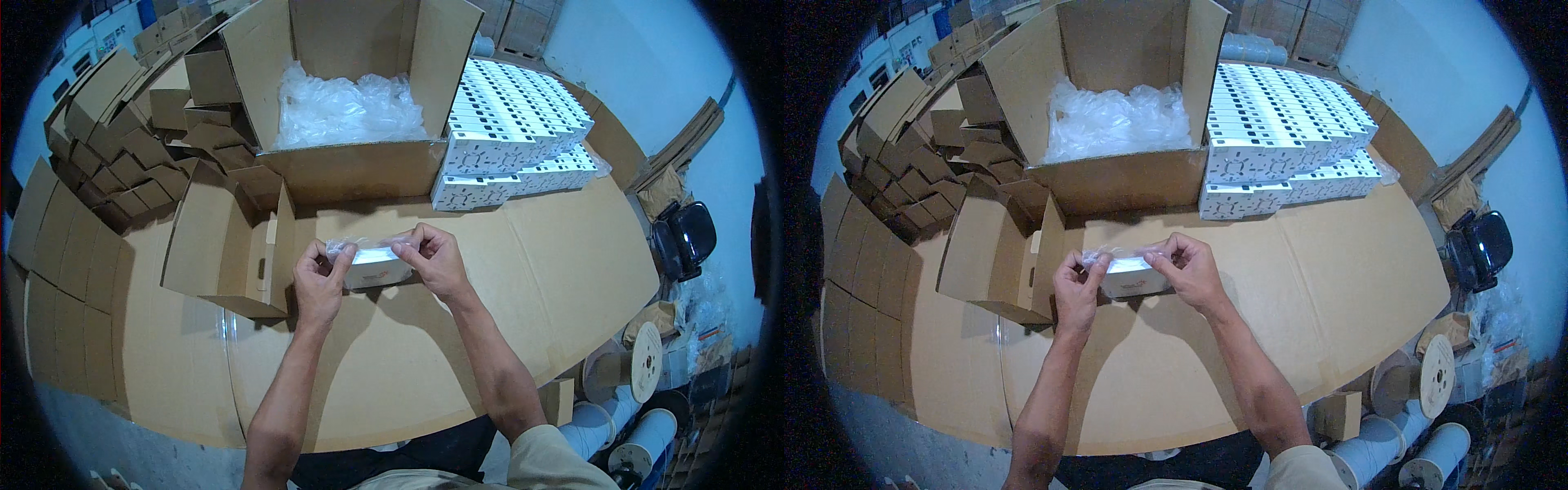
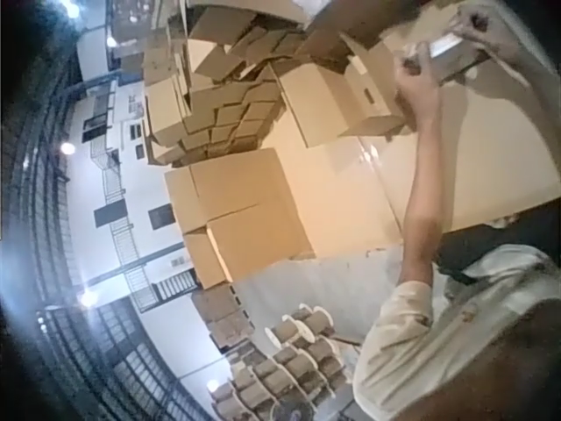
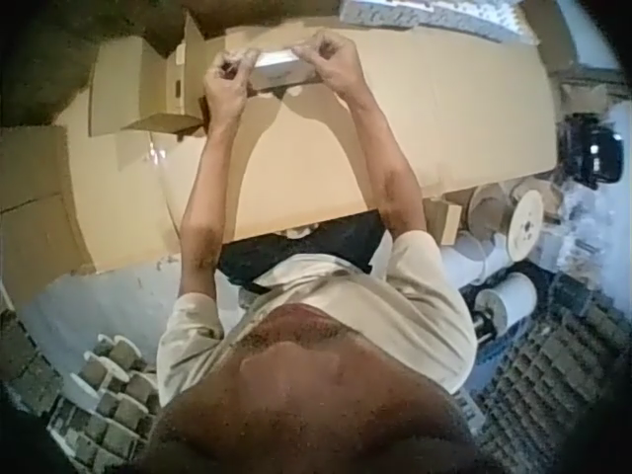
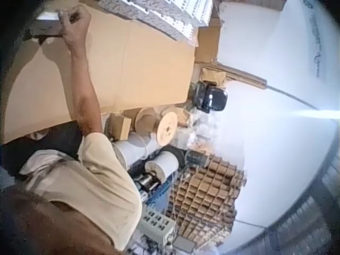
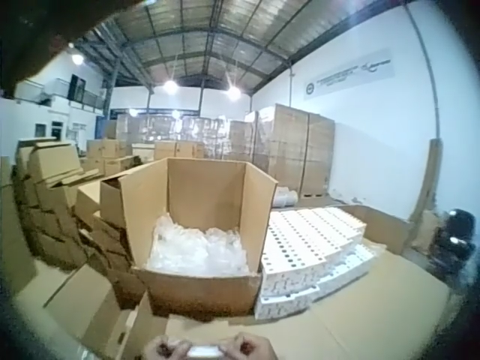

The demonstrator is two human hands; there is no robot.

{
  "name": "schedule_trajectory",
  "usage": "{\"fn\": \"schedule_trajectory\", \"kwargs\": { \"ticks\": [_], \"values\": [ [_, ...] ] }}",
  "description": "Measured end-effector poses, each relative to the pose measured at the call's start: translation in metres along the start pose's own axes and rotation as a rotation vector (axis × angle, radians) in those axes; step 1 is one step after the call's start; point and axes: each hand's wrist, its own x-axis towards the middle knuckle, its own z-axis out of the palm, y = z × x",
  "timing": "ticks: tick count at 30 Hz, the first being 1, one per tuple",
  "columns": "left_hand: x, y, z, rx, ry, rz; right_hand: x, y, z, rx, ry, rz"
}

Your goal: Packing small white product boxes into larger cardboard shipping boxes.

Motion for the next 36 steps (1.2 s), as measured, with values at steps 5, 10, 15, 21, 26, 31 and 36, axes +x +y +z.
{"fn": "schedule_trajectory", "kwargs": {
  "ticks": [5, 10, 15, 21, 26, 31, 36],
  "values": [
    [0.001, -0.009, 0.001, 0.029, 0.045, 0.027, 0.002, 0.008, 0.002, 0.079, -0.011, -0.002],
    [0.000, -0.004, 0.004, 0.012, 0.081, 0.038, -0.004, -0.010, 0.010, 0.267, -0.006, -0.022],
    [-0.001, -0.003, 0.005, 0.001, 0.061, 0.018, -0.002, -0.012, -0.022, 0.124, -0.265, -0.219],
    [-0.001, -0.002, 0.005, -0.011, 0.050, 0.022, -0.005, -0.019, -0.020, -0.362, -0.235, -0.134],
    [-0.002, -0.002, 0.004, -0.017, 0.048, -0.006, -0.007, -0.021, -0.011, -0.418, -0.121, -0.030],
    [-0.004, -0.001, 0.005, -0.019, 0.057, 0.010, -0.007, -0.021, -0.012, -0.415, -0.111, 0.020],
    [-0.008, -0.003, 0.017, 0.039, 0.177, 0.312, -0.006, -0.019, -0.012, -0.367, -0.105, 0.035]
  ]
}}
